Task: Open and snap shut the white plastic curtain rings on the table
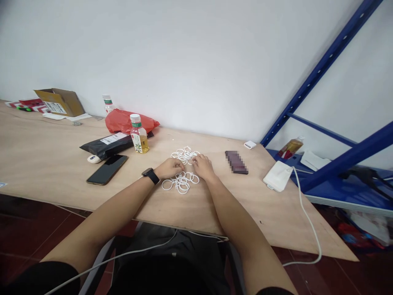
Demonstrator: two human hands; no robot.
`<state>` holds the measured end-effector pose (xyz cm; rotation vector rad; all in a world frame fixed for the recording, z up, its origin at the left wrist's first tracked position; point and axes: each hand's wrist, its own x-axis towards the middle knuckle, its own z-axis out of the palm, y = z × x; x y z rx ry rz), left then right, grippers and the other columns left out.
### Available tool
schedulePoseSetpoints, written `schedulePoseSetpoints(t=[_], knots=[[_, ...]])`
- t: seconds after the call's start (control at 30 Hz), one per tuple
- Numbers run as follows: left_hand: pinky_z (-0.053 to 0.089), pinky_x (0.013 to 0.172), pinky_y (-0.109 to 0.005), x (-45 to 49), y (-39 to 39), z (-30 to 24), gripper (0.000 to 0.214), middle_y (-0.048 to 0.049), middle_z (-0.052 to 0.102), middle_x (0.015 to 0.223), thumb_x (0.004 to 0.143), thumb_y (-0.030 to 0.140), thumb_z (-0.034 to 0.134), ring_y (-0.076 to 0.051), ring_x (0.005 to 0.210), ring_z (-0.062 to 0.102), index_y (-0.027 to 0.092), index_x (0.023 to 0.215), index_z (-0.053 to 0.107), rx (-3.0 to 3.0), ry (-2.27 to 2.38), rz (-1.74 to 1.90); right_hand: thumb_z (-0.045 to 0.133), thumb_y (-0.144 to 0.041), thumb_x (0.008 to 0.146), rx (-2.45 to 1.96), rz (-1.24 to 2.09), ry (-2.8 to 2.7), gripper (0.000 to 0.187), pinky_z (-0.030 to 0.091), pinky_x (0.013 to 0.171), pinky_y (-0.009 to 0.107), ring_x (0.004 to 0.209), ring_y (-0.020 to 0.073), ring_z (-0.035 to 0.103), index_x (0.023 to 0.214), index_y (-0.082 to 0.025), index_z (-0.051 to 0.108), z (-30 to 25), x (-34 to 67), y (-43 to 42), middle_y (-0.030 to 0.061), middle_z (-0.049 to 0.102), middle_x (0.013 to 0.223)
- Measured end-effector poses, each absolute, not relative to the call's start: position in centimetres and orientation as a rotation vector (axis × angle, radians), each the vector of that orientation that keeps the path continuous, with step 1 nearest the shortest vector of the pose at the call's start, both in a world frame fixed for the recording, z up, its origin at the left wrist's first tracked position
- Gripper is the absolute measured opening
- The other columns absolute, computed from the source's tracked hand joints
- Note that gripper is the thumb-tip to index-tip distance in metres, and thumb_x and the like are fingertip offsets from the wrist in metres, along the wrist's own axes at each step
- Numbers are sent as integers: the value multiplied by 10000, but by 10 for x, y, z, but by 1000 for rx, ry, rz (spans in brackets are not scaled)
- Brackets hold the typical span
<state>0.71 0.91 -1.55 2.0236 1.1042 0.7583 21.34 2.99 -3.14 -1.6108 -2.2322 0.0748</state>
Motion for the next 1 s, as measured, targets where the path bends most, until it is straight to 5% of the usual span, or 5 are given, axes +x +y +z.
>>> schedulePoseSetpoints(t=[0.23, 0.43, 0.7, 1.0], knots=[[470, 800, -263, 3, 11, -13, 233, -43, 723, 933, 775, 180, 543, -173, 850, 626, 172, 910, 732, 2182, 1198, 936, 488, -248, 904, -1464, 48, -2096, 335, 383, 986, 404, 1147, 261, 529, 1217, -199, 596, -22, 215, 22, 105, 628, 1218], [457, 650, -229, 8, 11, -11, 424, -60, 701, 980, 866, 311, 552, -113, 679, 571, 152, 1253, 618, 1882, 1115, 1273, 429, -423, 955, -1071, 192, -2165, 314, 439, 903, 368, 971, 232, 598, 990, -214, 660, -8, 203, 0, 81, 687, 985], [491, 796, -286, 8, 11, -6, 303, -98, 715, 995, 812, 311, 639, -174, 877, 636, 125, 1033, 727, 1778, 835, 1304, 308, -704, 896, -913, 1004, -1835, 622, 441, 539, 282, 527, 149, 541, 679, -201, 604, -15, 185, -8, 41, 637, 622], [527, 812, -332, 16, 10, -6, 413, -113, 743, 965, 704, 391, 739, -211, 883, 679, 100, 995, 723, 1483, 781, 1313, 452, -768, 787, -851, 1443, -1489, 592, 265, 366, 205, 375, 95, 452, 658, -197, 537, -13, 179, -4, 23, 647, 551]])
